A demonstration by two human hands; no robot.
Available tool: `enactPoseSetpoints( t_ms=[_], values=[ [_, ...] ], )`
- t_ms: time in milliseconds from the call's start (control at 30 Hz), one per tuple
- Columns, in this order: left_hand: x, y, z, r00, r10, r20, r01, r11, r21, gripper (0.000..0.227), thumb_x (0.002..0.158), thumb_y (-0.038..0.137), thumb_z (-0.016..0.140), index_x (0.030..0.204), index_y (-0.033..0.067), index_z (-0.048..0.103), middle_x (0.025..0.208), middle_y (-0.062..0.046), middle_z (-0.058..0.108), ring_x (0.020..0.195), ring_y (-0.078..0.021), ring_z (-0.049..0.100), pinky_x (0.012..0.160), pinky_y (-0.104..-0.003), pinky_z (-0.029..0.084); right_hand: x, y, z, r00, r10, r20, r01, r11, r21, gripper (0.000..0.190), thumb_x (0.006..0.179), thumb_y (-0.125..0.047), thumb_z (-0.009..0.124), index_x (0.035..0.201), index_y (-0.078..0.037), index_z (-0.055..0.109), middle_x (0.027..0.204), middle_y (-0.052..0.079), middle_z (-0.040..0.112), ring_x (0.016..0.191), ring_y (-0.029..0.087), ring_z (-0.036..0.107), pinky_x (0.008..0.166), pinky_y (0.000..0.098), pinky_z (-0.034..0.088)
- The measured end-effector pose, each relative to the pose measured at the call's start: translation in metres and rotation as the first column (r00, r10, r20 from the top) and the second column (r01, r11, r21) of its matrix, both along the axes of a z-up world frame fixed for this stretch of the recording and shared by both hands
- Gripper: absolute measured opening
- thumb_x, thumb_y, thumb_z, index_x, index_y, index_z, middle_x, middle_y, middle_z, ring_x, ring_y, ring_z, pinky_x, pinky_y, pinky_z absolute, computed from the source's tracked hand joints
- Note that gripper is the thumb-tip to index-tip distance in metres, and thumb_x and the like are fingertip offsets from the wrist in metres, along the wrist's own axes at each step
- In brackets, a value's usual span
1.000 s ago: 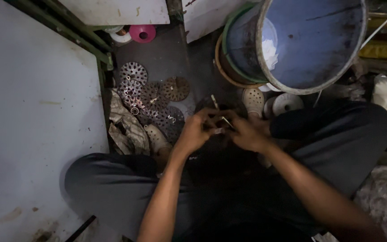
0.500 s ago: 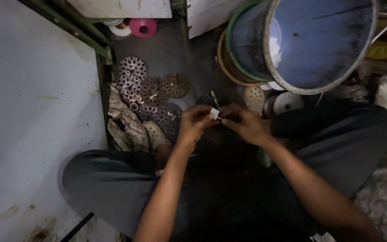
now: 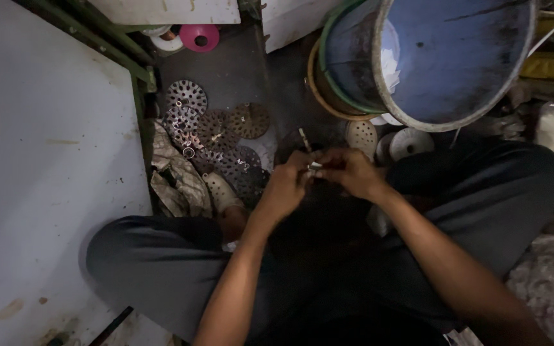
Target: The person sits on the floor and repeatedly cleans small white rectangular metal pieces using a handheld tool. They dip the tool into a bucket of water, wipe the metal piece, and place it into a blue container. This process is repeated for multiple pieces.
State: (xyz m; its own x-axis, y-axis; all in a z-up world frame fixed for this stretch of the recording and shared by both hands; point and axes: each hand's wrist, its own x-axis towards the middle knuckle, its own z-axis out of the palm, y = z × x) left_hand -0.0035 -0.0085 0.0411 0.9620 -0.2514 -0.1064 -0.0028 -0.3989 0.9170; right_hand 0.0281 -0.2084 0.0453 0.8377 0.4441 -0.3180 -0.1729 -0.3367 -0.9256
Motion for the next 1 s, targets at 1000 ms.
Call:
enactPoseSetpoints(
  t_ms=[1000],
  values=[
    [0.004, -0.001, -0.021, 0.955, 0.02, -0.297, -0.167, 0.862, -0.479, 0.021, 0.099, 0.015, 0.072, 0.113, 0.001, 0.065, 0.102, -0.011, 0.073, 0.096, -0.0193, 0.069, 0.081, -0.033, 0.056, -0.015, 0.007, 0.044, 0.853, -0.014, 0.522, 0.153, 0.962, -0.224, 0.021, 0.085, -0.002, 0.078, 0.105, -0.005, 0.079, 0.109, 0.013, 0.078, 0.094, 0.026, 0.078, 0.083, 0.0359, 0.062]
  ],
)
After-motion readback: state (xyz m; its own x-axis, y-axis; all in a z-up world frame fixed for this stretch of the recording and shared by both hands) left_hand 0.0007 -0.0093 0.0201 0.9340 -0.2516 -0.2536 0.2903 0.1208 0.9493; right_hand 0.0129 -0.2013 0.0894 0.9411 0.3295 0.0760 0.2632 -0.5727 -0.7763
